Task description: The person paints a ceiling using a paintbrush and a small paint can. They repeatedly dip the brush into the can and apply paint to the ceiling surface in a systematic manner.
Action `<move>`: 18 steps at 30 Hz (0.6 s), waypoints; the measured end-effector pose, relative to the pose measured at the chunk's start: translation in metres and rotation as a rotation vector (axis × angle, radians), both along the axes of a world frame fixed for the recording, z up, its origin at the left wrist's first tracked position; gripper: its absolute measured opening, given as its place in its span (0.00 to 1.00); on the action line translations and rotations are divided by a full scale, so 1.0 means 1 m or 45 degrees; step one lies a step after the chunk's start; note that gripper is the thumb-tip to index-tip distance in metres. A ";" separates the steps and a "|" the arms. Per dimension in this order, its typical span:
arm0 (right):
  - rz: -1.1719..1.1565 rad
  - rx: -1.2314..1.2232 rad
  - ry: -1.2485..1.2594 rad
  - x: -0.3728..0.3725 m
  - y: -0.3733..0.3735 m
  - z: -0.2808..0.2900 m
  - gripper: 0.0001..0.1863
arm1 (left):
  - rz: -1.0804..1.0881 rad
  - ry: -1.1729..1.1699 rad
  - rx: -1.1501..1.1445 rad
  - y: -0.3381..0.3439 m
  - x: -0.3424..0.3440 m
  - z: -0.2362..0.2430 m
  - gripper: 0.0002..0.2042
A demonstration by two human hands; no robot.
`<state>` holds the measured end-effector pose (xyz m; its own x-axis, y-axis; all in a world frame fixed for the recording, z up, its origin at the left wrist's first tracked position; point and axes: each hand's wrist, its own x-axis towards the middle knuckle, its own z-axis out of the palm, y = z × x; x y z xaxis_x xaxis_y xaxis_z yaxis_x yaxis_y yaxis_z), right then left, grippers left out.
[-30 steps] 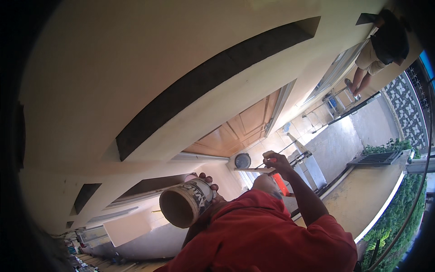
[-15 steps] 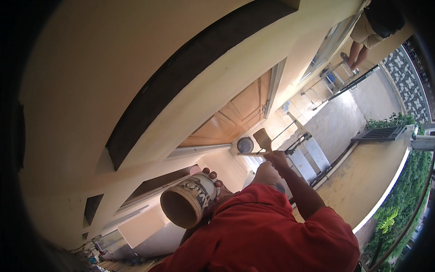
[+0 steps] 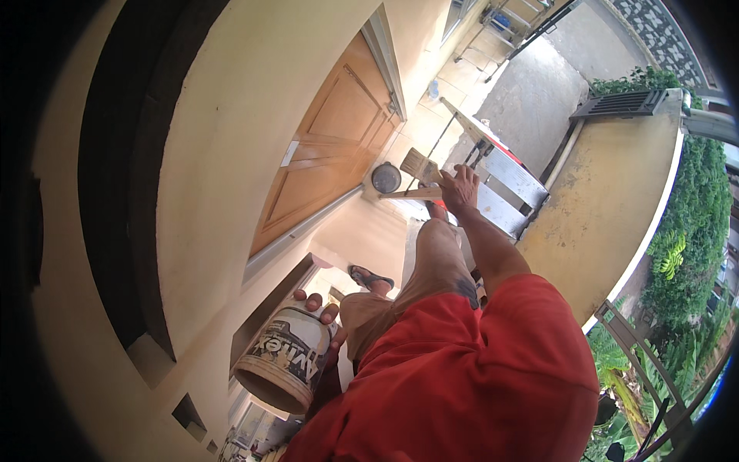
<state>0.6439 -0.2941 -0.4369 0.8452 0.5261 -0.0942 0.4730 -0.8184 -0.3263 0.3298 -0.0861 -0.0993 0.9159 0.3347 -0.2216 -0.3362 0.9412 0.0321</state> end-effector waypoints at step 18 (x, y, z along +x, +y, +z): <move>0.572 -0.250 0.426 0.073 0.008 -0.033 0.14 | -0.156 -0.008 -0.102 0.028 0.037 -0.057 0.36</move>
